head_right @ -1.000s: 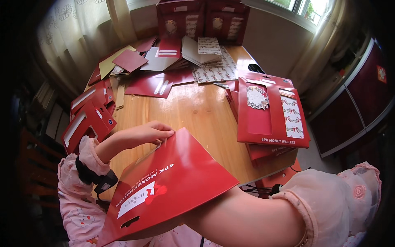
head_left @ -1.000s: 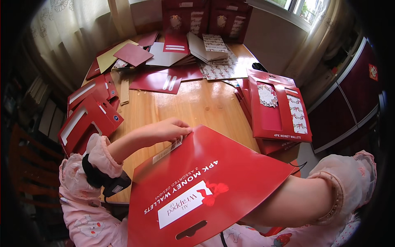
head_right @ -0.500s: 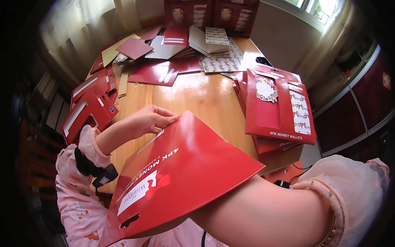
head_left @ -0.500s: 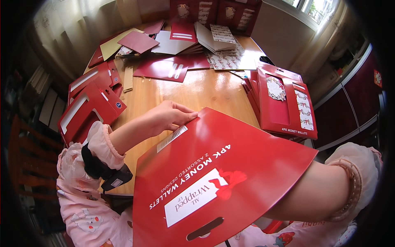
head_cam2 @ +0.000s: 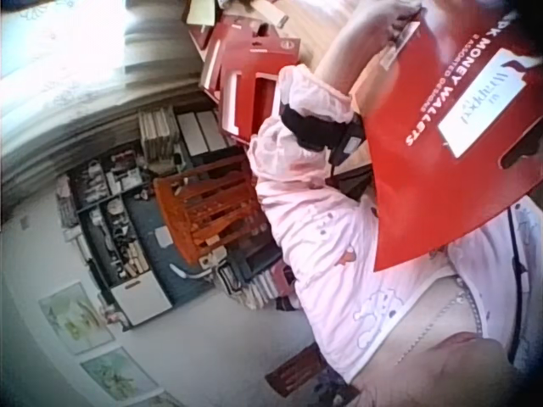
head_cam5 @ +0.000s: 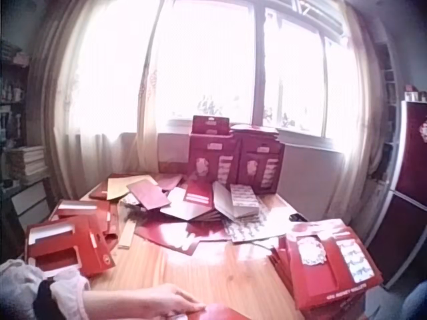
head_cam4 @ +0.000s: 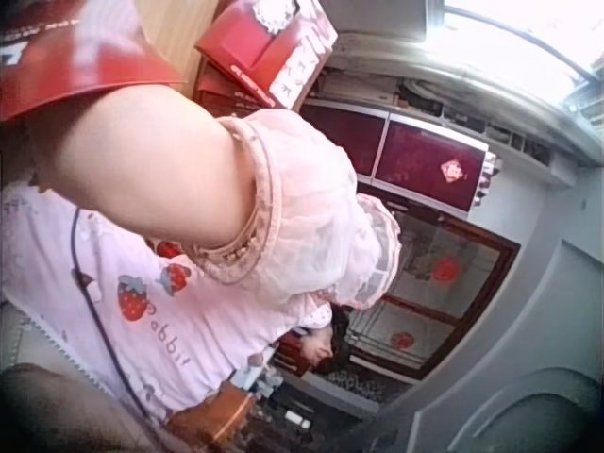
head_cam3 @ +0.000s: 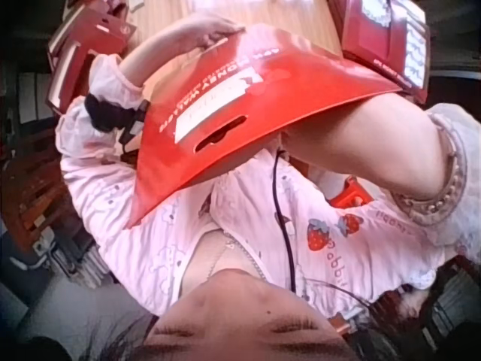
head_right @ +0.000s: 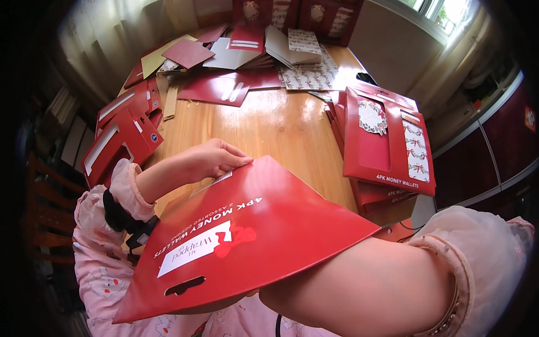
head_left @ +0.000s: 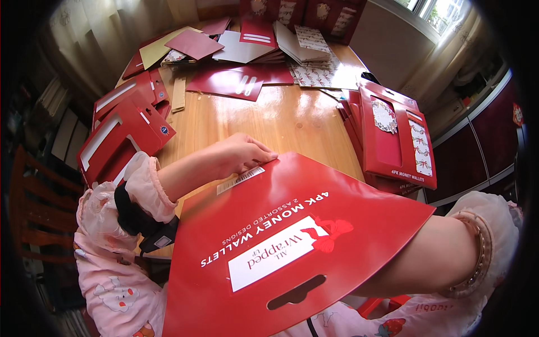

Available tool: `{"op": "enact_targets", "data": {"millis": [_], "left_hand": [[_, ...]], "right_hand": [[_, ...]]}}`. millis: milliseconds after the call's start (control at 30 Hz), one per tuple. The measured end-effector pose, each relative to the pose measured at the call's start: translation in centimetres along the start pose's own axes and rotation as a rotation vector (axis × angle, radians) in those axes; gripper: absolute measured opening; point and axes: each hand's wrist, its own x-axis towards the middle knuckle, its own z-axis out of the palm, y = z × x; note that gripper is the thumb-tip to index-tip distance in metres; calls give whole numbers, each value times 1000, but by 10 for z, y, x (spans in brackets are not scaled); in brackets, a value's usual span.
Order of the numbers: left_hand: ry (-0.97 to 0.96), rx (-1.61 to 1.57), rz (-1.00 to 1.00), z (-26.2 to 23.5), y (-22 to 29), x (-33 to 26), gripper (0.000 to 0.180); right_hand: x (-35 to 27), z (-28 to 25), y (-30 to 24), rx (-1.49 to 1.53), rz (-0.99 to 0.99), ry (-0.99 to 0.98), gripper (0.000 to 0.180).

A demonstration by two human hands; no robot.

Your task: Assembling and packaging greeting cards and money wallets into display folders.

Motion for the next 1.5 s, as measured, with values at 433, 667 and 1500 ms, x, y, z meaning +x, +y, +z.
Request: {"op": "enact_targets", "data": {"millis": [433,667,1500], "left_hand": [[5,74,-3,-4,-2,0,26],[-11,95,2,0,1,-5,33],[1,22,27,0,-6,9,19]], "right_hand": [[7,-4,3,35,-38,-23,36],[6,-7,4,37,-41,-36,36],[14,-12,-3,42,-47,-64,36]]}}
